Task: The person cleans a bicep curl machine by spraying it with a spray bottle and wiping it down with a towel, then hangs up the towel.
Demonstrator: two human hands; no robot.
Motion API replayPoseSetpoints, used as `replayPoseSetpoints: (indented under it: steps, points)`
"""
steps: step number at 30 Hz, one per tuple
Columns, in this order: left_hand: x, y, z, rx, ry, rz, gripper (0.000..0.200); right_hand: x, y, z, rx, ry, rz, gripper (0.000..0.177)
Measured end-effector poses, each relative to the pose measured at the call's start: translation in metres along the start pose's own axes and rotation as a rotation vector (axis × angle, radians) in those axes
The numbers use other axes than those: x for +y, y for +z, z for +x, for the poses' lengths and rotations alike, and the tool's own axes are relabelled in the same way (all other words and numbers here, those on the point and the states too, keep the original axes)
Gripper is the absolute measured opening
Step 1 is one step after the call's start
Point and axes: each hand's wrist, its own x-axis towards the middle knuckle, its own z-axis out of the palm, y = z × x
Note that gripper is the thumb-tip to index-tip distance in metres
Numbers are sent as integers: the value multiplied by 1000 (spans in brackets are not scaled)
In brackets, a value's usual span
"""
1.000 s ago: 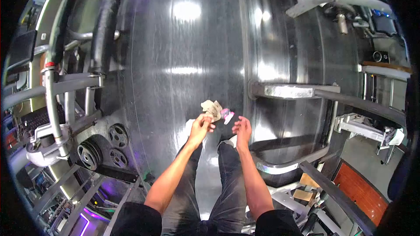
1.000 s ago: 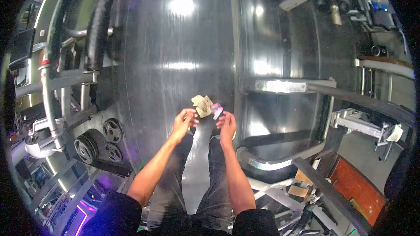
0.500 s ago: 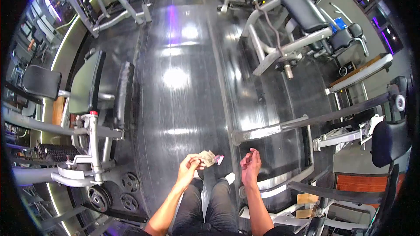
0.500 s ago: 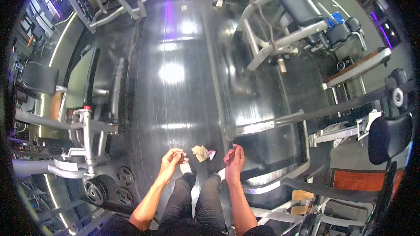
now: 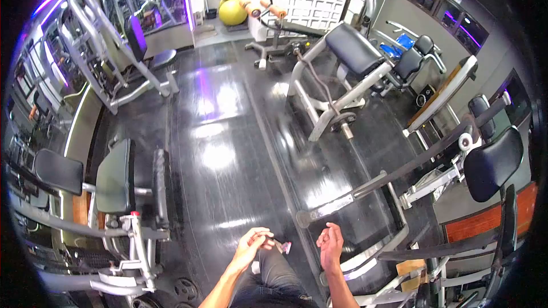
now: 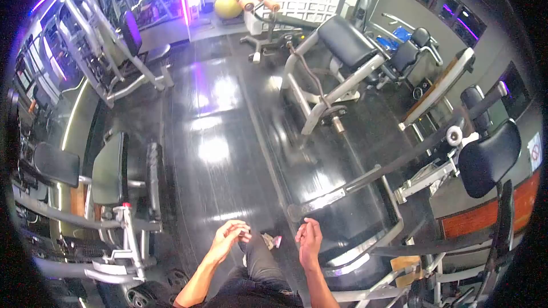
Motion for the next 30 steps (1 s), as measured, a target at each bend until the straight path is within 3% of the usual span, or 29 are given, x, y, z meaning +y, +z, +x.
replayPoseSetpoints:
  steps: [3,9,12,15,21,28,30]
  points:
    - [30,6,18,-19,-128,19,29,-7,16,11,39,-44,-18,17]
    - [64,31,105,-160,-99,21,32,-13,48,72,-5,-95,197,20]
    - [80,56,172,-331,-75,-162,34,-41,71,122,13,-157,307,22]
    - [113,88,237,-434,-21,-4,36,-76,84,171,19,-236,381,24]
    - [161,130,331,-577,3,-64,35,-132,90,243,24,-313,133,26]
    - [161,171,429,-556,-105,-112,30,-166,61,318,80,-337,101,30]
    - [155,186,463,-649,-133,-126,29,-178,52,339,101,-356,40,35]
